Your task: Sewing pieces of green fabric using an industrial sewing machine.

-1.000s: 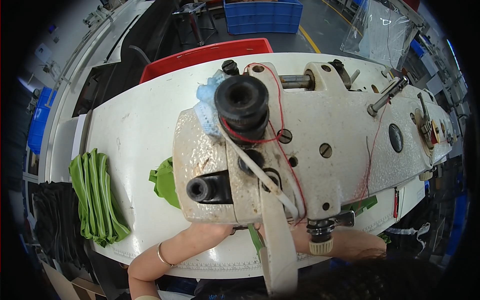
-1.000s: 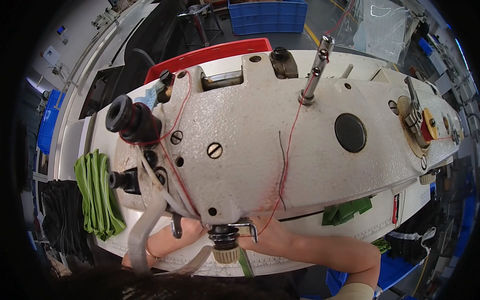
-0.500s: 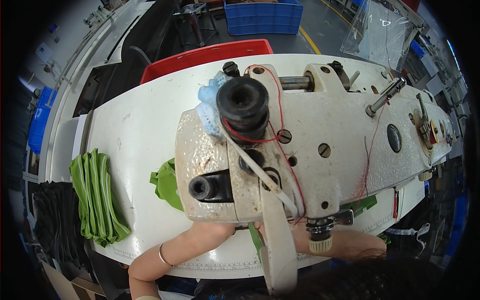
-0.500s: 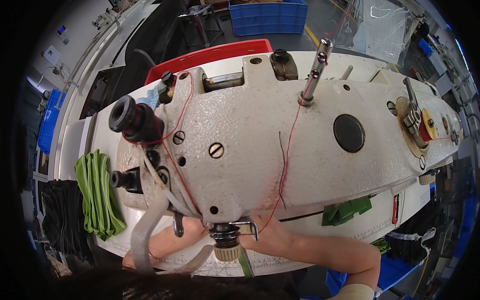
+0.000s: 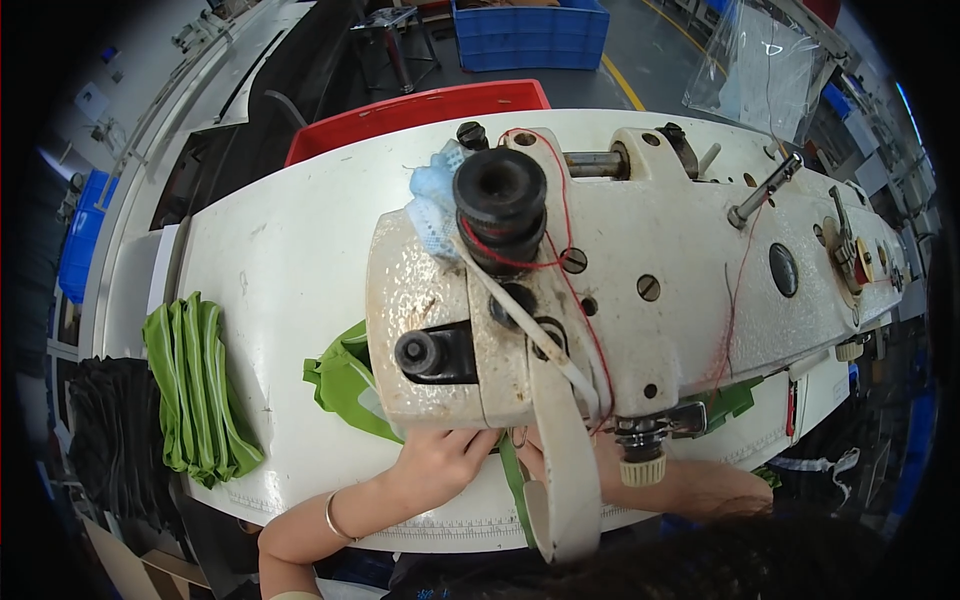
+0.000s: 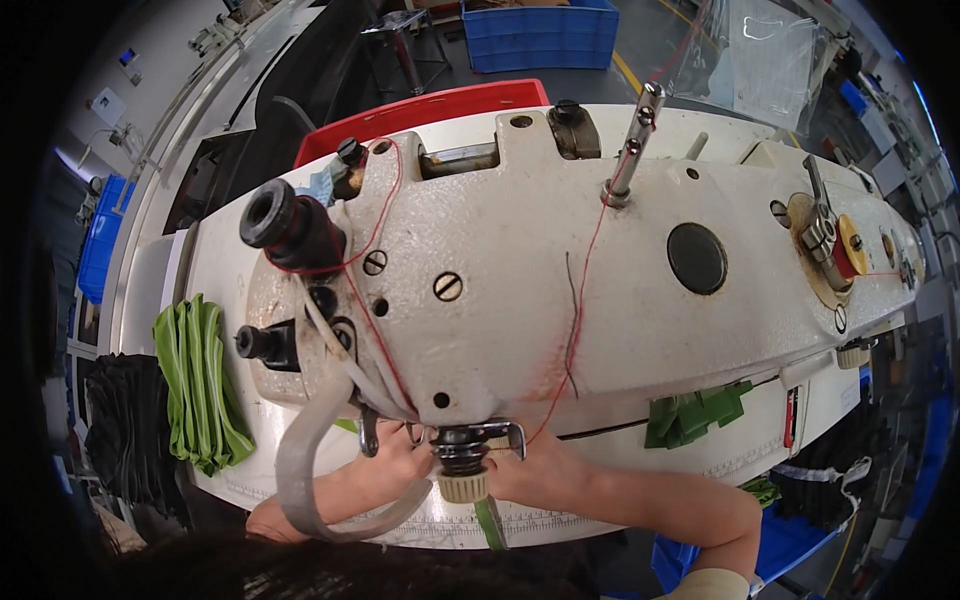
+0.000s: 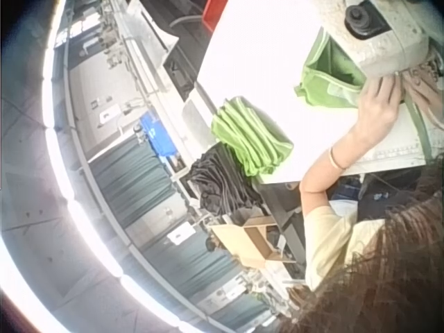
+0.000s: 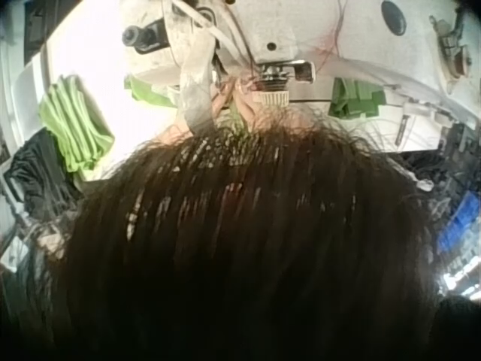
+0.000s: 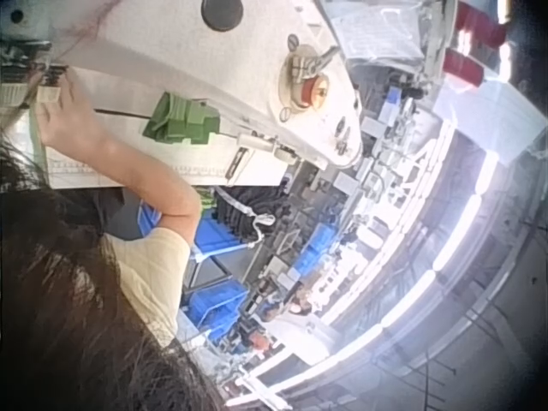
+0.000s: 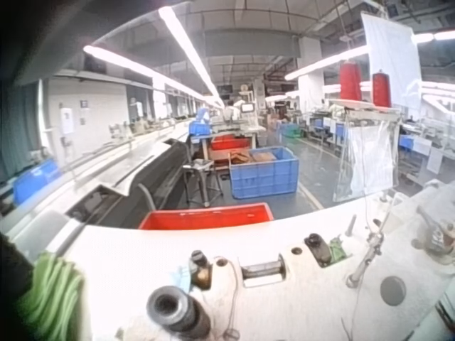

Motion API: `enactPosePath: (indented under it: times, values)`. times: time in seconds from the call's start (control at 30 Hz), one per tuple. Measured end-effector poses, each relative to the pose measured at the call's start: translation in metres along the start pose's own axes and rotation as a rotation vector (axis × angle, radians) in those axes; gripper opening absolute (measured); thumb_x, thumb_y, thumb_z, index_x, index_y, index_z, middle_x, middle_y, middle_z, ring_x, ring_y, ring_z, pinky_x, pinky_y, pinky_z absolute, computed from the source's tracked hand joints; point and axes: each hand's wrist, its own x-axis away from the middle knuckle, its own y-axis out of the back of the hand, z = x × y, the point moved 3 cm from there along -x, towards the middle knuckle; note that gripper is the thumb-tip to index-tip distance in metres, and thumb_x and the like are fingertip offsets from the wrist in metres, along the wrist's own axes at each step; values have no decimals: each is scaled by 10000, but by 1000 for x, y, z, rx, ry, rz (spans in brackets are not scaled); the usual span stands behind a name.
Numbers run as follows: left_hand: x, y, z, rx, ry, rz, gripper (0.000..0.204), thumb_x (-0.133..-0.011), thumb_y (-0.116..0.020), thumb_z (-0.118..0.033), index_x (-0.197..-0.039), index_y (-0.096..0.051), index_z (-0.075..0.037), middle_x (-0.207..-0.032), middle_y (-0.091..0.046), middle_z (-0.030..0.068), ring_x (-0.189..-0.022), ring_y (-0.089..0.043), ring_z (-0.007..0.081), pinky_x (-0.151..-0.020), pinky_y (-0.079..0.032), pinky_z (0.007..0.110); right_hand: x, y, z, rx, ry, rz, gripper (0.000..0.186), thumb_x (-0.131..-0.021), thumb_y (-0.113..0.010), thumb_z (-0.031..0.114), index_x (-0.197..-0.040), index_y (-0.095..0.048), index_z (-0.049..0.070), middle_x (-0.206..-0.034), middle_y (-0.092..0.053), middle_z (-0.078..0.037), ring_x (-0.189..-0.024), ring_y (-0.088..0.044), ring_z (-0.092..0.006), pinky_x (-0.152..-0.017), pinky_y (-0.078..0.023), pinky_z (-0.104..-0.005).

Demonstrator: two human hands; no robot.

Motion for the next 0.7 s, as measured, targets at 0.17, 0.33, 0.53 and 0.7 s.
enactPosePath:
  times: [0.17,0.33,0.53,0.7]
  values:
    - [5,-13,15,48,88,19,307,-622,-601,-19,-923,-649,17,-916,-612,158,-853,-605,329,-728,-497,417,21,-32,-18,-1340,-783,98,292,-777,-602,99,-1060,-636,39,-1011,-668,-106,-983,-627,-198,-881,-461,-327]
    - [4,-13,20,58,65,38,330,-630,-609,-37,-955,-637,16,-923,-608,161,-855,-601,331,-745,-491,428,2,1,-30,-878,-532,-42,319,-751,-601,79,-1066,-638,41,-978,-672,-116,-958,-637,-205,-884,-463,-333]
    - [-4,-13,22,62,44,-17,338,-668,-587,-35,-1001,-619,12,-912,-603,160,-848,-599,333,-739,-482,434,-1,20,-27,-246,-309,2,305,-740,-590,59,-1040,-640,38,-948,-674,-108,-908,-646,-220,-837,-482,-335]
    - [-1,-14,21,70,81,64,319,-651,-597,-35,-966,-615,12,-863,-587,166,-805,-592,333,-727,-477,440,1,21,-23,140,-133,88,282,-738,-574,51,-1013,-640,35,-927,-675,-99,-861,-655,-237,-785,-503,-341]
